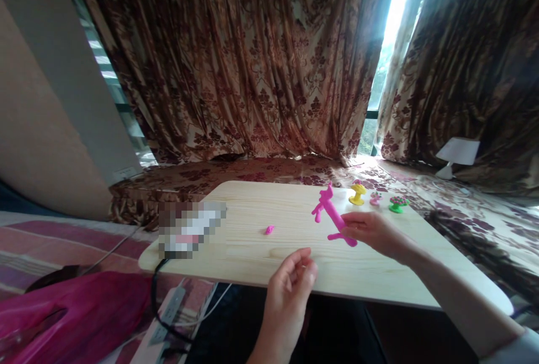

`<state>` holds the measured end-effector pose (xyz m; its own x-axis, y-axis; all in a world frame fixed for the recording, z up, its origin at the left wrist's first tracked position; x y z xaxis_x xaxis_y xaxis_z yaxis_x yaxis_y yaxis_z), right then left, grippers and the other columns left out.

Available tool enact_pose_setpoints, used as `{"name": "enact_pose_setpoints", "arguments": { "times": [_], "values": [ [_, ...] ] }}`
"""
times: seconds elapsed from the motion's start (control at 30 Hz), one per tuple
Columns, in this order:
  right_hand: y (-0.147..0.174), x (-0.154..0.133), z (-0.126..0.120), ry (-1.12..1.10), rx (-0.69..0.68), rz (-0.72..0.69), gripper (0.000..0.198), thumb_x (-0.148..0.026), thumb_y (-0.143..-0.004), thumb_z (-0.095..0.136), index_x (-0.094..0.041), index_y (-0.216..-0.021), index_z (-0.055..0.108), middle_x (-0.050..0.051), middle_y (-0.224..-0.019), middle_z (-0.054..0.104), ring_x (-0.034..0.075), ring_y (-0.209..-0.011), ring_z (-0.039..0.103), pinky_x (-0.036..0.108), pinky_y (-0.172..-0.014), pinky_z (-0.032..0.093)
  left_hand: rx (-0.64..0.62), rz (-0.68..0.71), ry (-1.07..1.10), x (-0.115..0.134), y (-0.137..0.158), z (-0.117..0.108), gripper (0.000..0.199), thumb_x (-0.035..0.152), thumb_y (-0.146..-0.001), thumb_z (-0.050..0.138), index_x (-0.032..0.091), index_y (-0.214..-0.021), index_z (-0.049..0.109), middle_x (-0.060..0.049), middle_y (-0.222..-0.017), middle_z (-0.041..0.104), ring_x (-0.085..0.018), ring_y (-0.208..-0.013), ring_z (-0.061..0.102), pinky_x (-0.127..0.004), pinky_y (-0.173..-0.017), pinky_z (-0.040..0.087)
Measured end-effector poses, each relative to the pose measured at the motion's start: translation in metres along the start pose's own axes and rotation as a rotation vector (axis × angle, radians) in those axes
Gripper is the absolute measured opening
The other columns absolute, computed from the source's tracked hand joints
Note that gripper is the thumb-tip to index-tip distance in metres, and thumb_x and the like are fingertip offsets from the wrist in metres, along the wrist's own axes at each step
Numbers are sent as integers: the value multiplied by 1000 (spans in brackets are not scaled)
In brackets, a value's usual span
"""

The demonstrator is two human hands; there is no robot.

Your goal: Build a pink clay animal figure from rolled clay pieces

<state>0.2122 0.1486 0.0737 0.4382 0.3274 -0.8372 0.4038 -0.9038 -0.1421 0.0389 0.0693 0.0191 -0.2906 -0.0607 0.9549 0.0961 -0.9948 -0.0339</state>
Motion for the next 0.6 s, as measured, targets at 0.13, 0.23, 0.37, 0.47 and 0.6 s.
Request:
{"name": "enact_pose_setpoints", "arguments": {
  "times": [0.13,0.23,0.37,0.47,0.6],
  "values": [
    [-16,37,-21,134,83,39,18,-30,-76,59,-15,-79,69,1,-60,64,13,-53,55,22,-47,38,-34,72,-171,-4,-4,-14,31,38,-78,61,16,-101,64,-7,-92,67,-18,-85,62,-26,-79,47],
    [-21,52,-25,201,108,54,16,-28,-73,60,-15,-76,69,1,-58,64,11,-49,52,21,-45,36,-63,236,-403,5,-10,-22,20,33,-83,55,19,-95,64,-5,-96,65,-18,-91,60,-28,-83,46],
    [-22,52,-25,227,78,58,18,-30,-74,60,-15,-76,69,0,-56,63,11,-49,51,21,-46,35,9,483,-709,18,-23,-38,15,26,-86,51,19,-89,63,-4,-93,61,-18,-93,58,-31,-86,44],
    [-23,46,-25,219,38,59,21,-33,-76,59,-15,-75,69,1,-55,62,11,-51,51,22,-46,35,14,567,-896,16,-35,-43,17,24,-85,50,18,-93,64,-6,-95,60,-20,-95,56,-35,-89,43],
    [-24,45,-20,170,-25,90,31,-39,-79,56,-13,-80,71,3,-59,62,13,-53,53,24,-46,36,-27,583,-1068,4,-42,-38,21,23,-84,50,19,-98,64,-7,-97,61,-22,-94,57,-38,-86,44]
  ]
}}
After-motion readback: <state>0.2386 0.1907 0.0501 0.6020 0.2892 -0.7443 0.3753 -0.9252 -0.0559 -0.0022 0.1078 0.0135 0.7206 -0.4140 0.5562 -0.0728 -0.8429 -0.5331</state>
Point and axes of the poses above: each hand's wrist, its own y-axis away from the middle knuckle, its own z-axis out of the palm, x = y × z, the point moved 8 cm from there along -y, towards the middle knuckle
